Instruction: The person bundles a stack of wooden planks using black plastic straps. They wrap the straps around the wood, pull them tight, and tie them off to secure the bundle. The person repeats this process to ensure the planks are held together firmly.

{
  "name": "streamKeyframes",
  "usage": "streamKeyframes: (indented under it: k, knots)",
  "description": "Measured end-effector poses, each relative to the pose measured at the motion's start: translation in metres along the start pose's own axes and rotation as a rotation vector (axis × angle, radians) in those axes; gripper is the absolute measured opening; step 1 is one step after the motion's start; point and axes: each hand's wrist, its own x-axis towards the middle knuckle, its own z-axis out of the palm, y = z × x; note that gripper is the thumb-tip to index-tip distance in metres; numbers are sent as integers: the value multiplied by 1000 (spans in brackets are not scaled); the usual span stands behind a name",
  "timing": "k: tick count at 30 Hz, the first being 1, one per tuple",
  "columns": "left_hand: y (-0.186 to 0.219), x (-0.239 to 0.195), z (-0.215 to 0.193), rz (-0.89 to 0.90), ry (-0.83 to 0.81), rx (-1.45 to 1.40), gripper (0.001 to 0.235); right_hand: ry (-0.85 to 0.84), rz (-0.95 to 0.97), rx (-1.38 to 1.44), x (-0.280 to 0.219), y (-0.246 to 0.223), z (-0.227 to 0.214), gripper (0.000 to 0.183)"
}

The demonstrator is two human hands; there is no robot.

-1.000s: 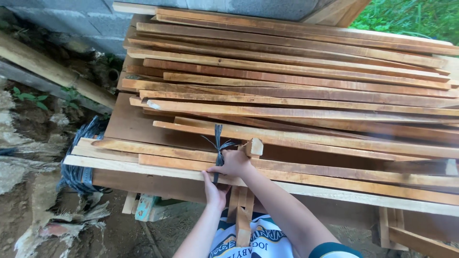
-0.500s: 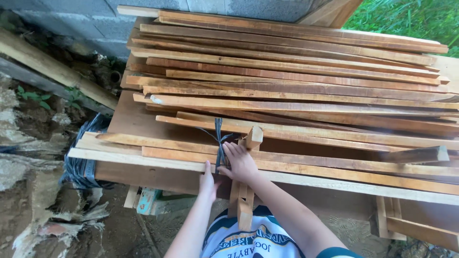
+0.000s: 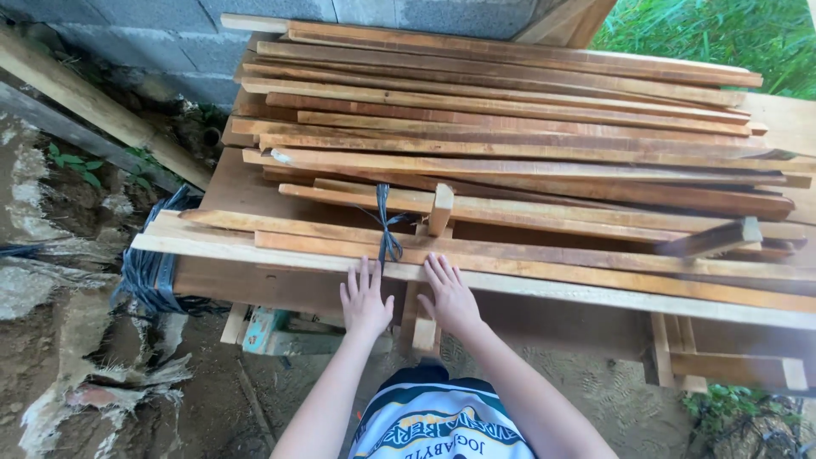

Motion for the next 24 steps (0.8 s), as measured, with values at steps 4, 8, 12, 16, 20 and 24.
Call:
streamKeyframes:
  k: [4,8,12,16,20,24]
  knots:
    - [-15,-6,-1,46,-27,72,87,-13,27,-2,2,5,6,78]
    - [-15,-3,-7,54,-96,65,84,-79,118,69,6,7,6,76]
    - [-17,-1,-4,33,-124,79,79,-102,111,54,9,12,16,78]
    - [-18,10,7,10,-139,70,80,-109,101,86,7,14,12,75]
    - [-15,10,-4,13,-191,76,82,-73,76,104,2,5,0,78]
    - [-14,4,-23,43,-248,35,83,0,57,192,6,11,4,71]
